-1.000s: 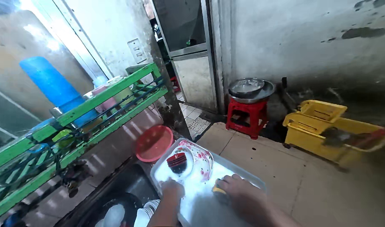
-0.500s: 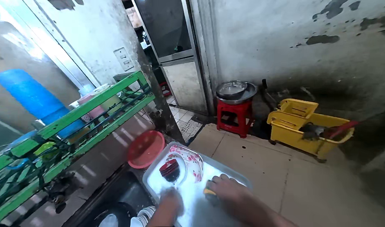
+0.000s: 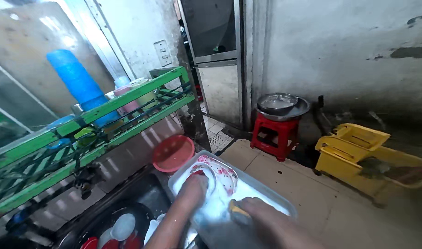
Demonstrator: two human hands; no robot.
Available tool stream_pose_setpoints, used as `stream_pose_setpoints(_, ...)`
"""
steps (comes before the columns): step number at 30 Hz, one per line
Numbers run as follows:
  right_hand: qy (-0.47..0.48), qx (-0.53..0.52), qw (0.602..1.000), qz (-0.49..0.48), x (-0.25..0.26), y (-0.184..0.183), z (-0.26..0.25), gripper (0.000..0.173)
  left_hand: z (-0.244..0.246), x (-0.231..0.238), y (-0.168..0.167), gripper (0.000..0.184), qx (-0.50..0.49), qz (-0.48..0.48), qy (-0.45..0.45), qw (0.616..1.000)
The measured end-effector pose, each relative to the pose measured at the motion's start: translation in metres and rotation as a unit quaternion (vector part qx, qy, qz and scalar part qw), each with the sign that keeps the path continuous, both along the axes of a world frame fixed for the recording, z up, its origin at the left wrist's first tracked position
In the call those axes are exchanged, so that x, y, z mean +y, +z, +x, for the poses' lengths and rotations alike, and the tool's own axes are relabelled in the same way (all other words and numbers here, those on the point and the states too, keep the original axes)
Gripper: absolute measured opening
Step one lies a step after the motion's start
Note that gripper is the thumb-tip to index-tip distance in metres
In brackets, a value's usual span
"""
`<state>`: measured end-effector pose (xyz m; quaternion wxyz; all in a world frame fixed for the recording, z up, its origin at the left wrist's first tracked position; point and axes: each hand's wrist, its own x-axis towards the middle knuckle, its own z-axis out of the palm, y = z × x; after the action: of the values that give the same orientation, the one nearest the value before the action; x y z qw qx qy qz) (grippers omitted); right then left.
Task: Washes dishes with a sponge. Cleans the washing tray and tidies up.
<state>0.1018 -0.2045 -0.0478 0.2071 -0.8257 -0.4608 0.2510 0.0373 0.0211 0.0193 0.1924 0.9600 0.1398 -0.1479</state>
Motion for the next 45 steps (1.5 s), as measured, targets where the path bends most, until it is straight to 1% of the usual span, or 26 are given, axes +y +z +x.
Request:
stream_pose_setpoints(2, 0.027, 0.012, 0.998, 0.053, 0.017, -0.001, -0.02, 0.048, 0.006, 0.025, -0.014, 0.047, 0.01, 0.031, 0.059, 0.998)
stream_pose_setpoints(4, 0.062, -0.027, 0.995, 0.073, 0.039, -0.009, -0.043, 0.035, 0.002, 0.038, -0.033, 0.043, 0.06, 0.051, 0.067, 0.995)
stream_pose_setpoints(6, 0.085, -0.056, 0.994, 0.041, 0.055, -0.024, -0.057, 0.033, -0.007, 0.037, -0.045, 0.037, 0.092, 0.058, 0.032, 0.994)
stream_pose_setpoints(9, 0.124, -0.061, 0.99, -0.029, 0.064, -0.041, -0.059, 0.044, -0.02, 0.027, -0.059, 0.039, 0.087, 0.044, 0.0, 0.995)
stream_pose_setpoints(11, 0.129, -0.06, 0.988, -0.059, 0.066, -0.039, -0.058, 0.042, -0.022, 0.022, -0.065, 0.047, 0.075, 0.034, 0.02, 0.996)
stream_pose_setpoints(13, 0.125, -0.064, 0.987, -0.084, 0.071, -0.033, -0.058, 0.037, -0.019, 0.017, -0.065, 0.048, 0.076, 0.048, 0.058, 0.994)
stream_pose_setpoints(15, 0.122, -0.056, 0.984, -0.116, 0.077, -0.027, -0.058, 0.038, -0.015, 0.014, -0.066, 0.052, 0.09, 0.073, 0.086, 0.99)
stream_pose_setpoints(17, 0.112, -0.031, 0.982, -0.148, 0.08, -0.018, -0.058, 0.041, -0.013, 0.012, -0.066, 0.047, 0.107, 0.103, 0.093, 0.985)
stream_pose_setpoints(19, 0.084, 0.003, 0.985, -0.152, 0.08, -0.013, -0.055, 0.045, -0.01, 0.01, -0.065, 0.038, 0.109, 0.106, 0.096, 0.984)
stream_pose_setpoints(21, 0.03, 0.044, 0.991, -0.119, 0.075, -0.007, -0.052, 0.049, -0.009, 0.012, -0.065, 0.042, 0.085, 0.08, 0.11, 0.987)
stream_pose_setpoints(24, -0.083, 0.099, 0.992, 0.0, 0.059, 0.004, -0.044, 0.05, -0.008, 0.022, -0.061, 0.048, 0.017, -0.015, 0.163, 0.986)
stream_pose_setpoints(27, -0.189, 0.146, 0.966, 0.103, 0.042, 0.015, -0.031, 0.059, -0.006, 0.028, -0.054, 0.046, -0.007, -0.095, 0.207, 0.974)
stream_pose_setpoints(29, -0.277, 0.205, 0.924, 0.165, 0.034, 0.013, -0.019, 0.06, -0.009, 0.031, -0.05, 0.037, -0.07, -0.19, 0.258, 0.945)
stream_pose_setpoints(30, -0.32, 0.232, 0.898, 0.192, 0.032, 0.012, -0.014, 0.058, -0.012, 0.031, -0.05, 0.034, -0.126, -0.255, 0.294, 0.912)
stream_pose_setpoints(32, -0.378, 0.255, 0.854, 0.252, 0.032, 0.015, -0.007, 0.056, -0.018, 0.024, -0.05, 0.029, -0.238, -0.392, 0.358, 0.813)
stream_pose_setpoints(33, -0.386, 0.245, 0.843, 0.284, 0.034, 0.021, -0.008, 0.057, -0.021, 0.015, -0.046, 0.028, -0.267, -0.451, 0.373, 0.766)
stream_pose_setpoints(34, -0.375, 0.219, 0.842, 0.319, 0.037, 0.026, -0.012, 0.059, -0.024, 0.003, -0.041, 0.029, -0.281, -0.494, 0.375, 0.732)
stream_pose_setpoints(35, -0.347, 0.178, 0.85, 0.355, 0.042, 0.028, -0.016, 0.062, -0.028, -0.011, -0.037, 0.032, -0.285, -0.523, 0.364, 0.716)
stream_pose_setpoints(36, -0.306, 0.133, 0.861, 0.385, 0.047, 0.028, -0.02, 0.064, -0.033, -0.026, -0.035, 0.036, -0.281, -0.541, 0.34, 0.716)
stream_pose_setpoints(38, -0.244, 0.083, 0.888, 0.382, 0.058, 0.028, -0.021, 0.066, -0.041, -0.054, -0.038, 0.035, -0.292, -0.529, 0.276, 0.747)
stream_pose_setpoints(39, -0.25, 0.112, 0.898, 0.345, 0.061, 0.032, -0.017, 0.066, -0.044, -0.064, -0.035, 0.036, -0.286, -0.511, 0.259, 0.768)
stream_pose_setpoints(40, -0.271, 0.18, 0.895, 0.306, 0.063, 0.034, -0.007, 0.065, -0.049, -0.07, -0.029, 0.038, -0.265, -0.497, 0.246, 0.789)
stream_pose_setpoints(42, -0.311, 0.315, 0.86, 0.255, 0.068, 0.031, 0.015, 0.058, -0.058, -0.075, -0.021, 0.033, -0.241, -0.441, 0.212, 0.838)
stream_pose_setpoints(43, -0.322, 0.342, 0.85, 0.24, 0.069, 0.03, 0.018, 0.059, -0.061, -0.076, -0.021, 0.031, -0.239, -0.414, 0.198, 0.856)
stream_pose_setpoints(44, -0.326, 0.326, 0.857, 0.23, 0.07, 0.031, 0.013, 0.061, -0.062, -0.074, -0.023, 0.03, -0.245, -0.393, 0.196, 0.864)
stream_pose_setpoints(45, -0.307, 0.272, 0.884, 0.225, 0.071, 0.032, 0.003, 0.062, -0.062, -0.069, -0.028, 0.029, -0.26, -0.374, 0.199, 0.868)
